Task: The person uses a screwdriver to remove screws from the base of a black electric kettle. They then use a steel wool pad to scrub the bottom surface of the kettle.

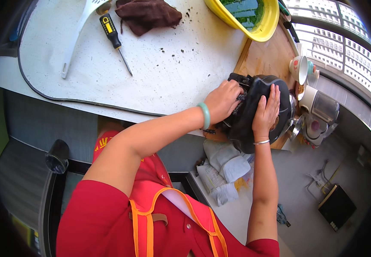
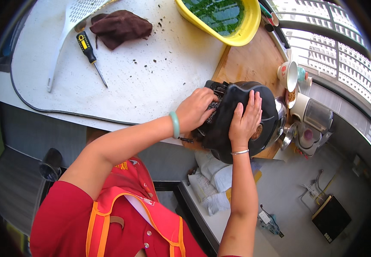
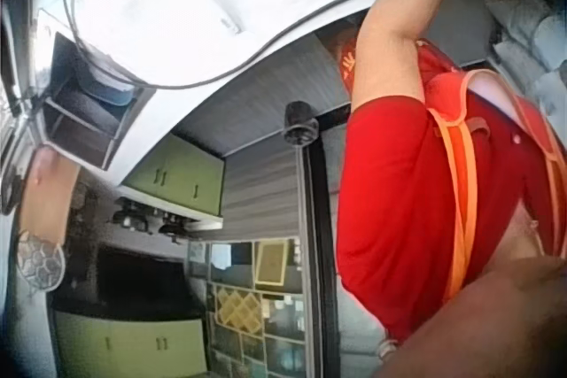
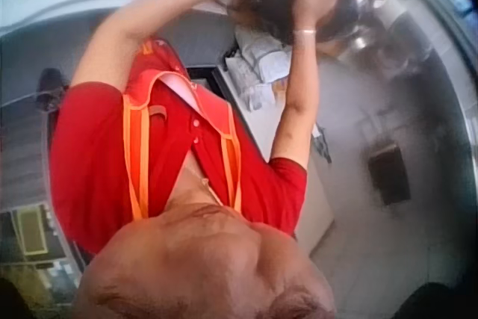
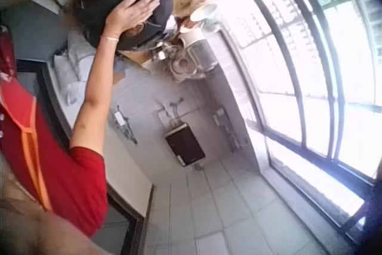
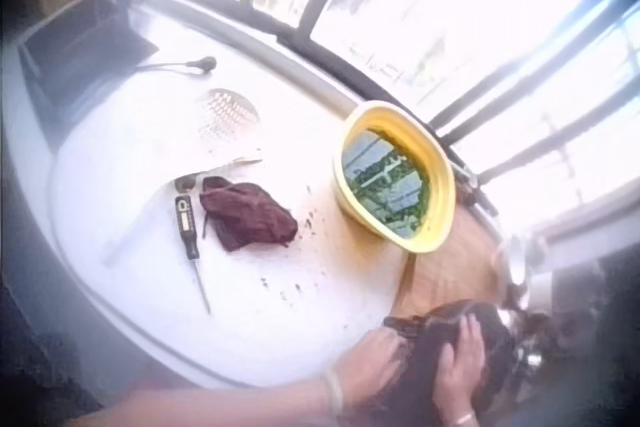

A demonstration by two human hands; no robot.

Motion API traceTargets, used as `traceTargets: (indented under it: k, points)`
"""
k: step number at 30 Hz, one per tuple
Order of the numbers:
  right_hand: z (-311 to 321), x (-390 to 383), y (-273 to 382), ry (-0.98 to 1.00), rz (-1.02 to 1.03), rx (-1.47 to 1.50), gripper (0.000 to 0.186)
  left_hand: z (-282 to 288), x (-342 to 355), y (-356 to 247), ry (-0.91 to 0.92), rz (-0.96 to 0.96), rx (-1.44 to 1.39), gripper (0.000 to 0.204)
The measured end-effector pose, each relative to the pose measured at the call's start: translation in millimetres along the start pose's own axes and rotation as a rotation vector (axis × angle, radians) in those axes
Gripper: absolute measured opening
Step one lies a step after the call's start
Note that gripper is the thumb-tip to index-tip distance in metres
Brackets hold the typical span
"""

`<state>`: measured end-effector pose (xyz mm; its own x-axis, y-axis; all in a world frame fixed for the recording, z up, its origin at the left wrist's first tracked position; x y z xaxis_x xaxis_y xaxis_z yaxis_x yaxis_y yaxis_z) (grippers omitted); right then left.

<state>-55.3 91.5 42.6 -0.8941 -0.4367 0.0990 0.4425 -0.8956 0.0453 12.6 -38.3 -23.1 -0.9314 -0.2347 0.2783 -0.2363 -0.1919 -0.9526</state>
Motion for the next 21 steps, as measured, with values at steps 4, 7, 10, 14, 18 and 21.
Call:
traceTargets:
  k: [4, 7, 10, 14, 18, 21]
  points:
    - [-2, -2, -6, -0.013, -0.005, -0.016, 0.049, -9, -59, -2, 0.262, -0.034, -0.052, 0.025]
    - [-1, -3, -7, -0.004, -0.020, -0.016, 0.049, -1, -81, 16, 0.428, 0.115, -0.002, 0.024]
    - [1, -2, -6, -0.003, -0.024, -0.014, 0.049, 12, -52, 4, 0.252, 0.046, -0.002, 0.022]
    - [0, 0, -2, -0.006, -0.003, 0.007, 0.049, -20, -39, -26, 0.309, -0.201, 0.005, 0.025]
    - [0, -1, -3, -0.011, 0.001, -0.007, 0.049, -16, -45, -20, 0.354, -0.250, 0.113, 0.025]
    - [1, -2, -5, -0.013, -0.014, -0.014, 0.049, -4, -59, 2, 0.431, -0.222, 0.213, 0.026]
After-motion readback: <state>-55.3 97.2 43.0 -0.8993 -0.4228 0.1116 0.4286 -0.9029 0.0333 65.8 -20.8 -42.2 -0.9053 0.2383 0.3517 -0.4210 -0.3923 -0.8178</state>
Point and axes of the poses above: each hand's wrist, its own x-axis towards the middle knuckle, its own z-axis out of the back of the hand, y = z × x, the point moved 9 cm from there along x, towards the middle knuckle, and after that the axes turned 3 degrees about x, right-handed, at the moved point
